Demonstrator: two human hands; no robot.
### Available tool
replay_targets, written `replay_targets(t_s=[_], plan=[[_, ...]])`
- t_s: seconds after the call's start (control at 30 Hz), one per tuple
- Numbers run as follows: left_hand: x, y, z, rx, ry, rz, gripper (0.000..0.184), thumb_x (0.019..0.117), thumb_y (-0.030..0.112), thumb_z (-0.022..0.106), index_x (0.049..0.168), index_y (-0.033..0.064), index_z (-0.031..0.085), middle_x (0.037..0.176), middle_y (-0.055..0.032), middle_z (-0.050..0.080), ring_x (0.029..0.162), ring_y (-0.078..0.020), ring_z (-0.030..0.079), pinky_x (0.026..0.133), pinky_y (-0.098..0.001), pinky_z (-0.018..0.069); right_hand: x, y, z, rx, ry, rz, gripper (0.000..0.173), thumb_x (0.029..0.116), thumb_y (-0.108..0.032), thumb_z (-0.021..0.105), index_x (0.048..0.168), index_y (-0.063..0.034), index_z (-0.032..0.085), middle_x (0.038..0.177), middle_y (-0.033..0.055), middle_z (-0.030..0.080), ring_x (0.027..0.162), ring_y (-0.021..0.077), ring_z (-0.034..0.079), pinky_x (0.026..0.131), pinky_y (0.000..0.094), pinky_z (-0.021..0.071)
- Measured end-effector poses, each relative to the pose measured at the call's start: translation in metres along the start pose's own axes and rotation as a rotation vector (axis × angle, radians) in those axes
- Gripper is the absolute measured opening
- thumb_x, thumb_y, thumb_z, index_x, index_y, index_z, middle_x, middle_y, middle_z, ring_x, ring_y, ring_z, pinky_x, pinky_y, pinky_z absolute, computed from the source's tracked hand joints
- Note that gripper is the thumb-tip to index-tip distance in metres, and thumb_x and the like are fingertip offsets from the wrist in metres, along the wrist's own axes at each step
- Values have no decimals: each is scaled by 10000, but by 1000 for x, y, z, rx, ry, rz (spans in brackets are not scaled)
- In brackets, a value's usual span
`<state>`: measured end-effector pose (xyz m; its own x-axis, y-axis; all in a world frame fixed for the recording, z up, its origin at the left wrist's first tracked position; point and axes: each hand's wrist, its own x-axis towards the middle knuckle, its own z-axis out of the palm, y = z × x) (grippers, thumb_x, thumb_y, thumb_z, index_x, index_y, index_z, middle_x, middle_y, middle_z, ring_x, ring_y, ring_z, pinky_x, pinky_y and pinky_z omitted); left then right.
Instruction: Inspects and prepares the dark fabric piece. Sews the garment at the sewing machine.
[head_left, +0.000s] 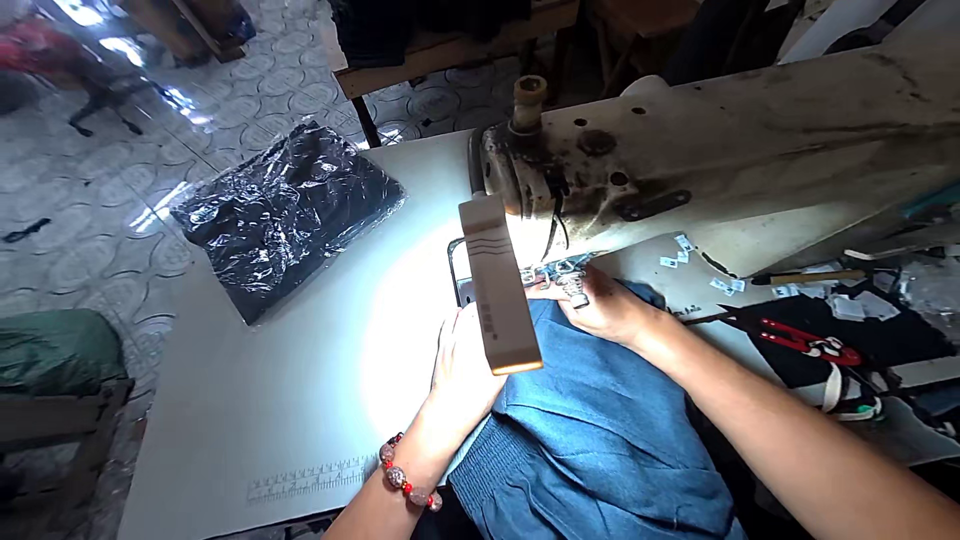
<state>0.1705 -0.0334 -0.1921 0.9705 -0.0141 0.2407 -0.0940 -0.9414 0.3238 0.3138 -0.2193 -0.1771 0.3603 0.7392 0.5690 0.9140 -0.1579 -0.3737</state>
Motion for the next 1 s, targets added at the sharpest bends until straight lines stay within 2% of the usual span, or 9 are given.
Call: replay_targets(t_s=[0.07,0.27,0.43,0.5,0.57,0.63,0.7,0.77,1.0], plan=[[-1,0,2,-3,1,-12,457,1039,451,469,1332,178,690,1468,-63,587,1365,-283,539,1151,-541,375,1,2,1,34,2,-12,267,889,17,527,922,-62,780,964,107,728,1020,232,669,945,335,504],[3,0,4,97,89,50,445,1055,427,458,1285,150,721,1426,-76,625,1300,-286,593,1072,-501,458,3,7,2,66,-8,-1,297,889,32,504,936,-56,784,1005,137,732,1046,295,668,942,414,513],[6,2,-1,142,49,59,419,1059,384,474,1337,153,686,1452,-80,602,1337,-284,565,1072,-517,454,7,9,2,86,-35,12,294,877,43,499,926,-38,777,1003,161,723,1054,358,660,913,505,516],[6,3,-1,133,54,68,442,1063,401,452,1329,140,689,1450,-89,603,1333,-300,569,1071,-540,451,9,-7,-17,52,-92,92,292,887,56,502,948,-28,775,1028,166,724,1064,361,659,931,520,506],[7,2,0,130,76,83,468,1060,430,435,1303,133,705,1431,-100,616,1315,-316,583,1052,-557,463,3,-30,-50,-78,-18,206,228,929,58,547,1003,10,757,1048,188,721,1029,354,688,916,512,541],[7,2,1,127,73,82,468,1057,437,444,1303,135,703,1431,-107,614,1313,-328,583,1038,-571,468,-27,-42,-91,-234,139,358,286,990,-24,491,1140,25,730,1146,216,703,1078,361,682,950,508,547],[7,1,1,120,89,93,458,1052,430,460,1286,129,714,1430,-109,616,1299,-332,590,1020,-564,473,-74,-32,-129,-413,317,519,330,1042,-99,457,1205,84,679,1220,306,660,1129,455,650,965,575,520],[7,-1,1,129,90,106,462,1056,439,450,1310,144,699,1442,-100,605,1309,-324,577,1029,-550,464,-123,-9,-155,-509,357,669,435,1085,-229,445,1334,96,593,1407,328,553,1332,504,517,1104,613,415],[4,0,0,128,77,104,464,1060,444,435,1345,174,682,1468,-85,590,1348,-311,552,1087,-561,416,-171,10,-136,-525,284,767,442,1088,-260,449,1298,72,651,1386,281,605,1344,461,540,1123,603,405]])
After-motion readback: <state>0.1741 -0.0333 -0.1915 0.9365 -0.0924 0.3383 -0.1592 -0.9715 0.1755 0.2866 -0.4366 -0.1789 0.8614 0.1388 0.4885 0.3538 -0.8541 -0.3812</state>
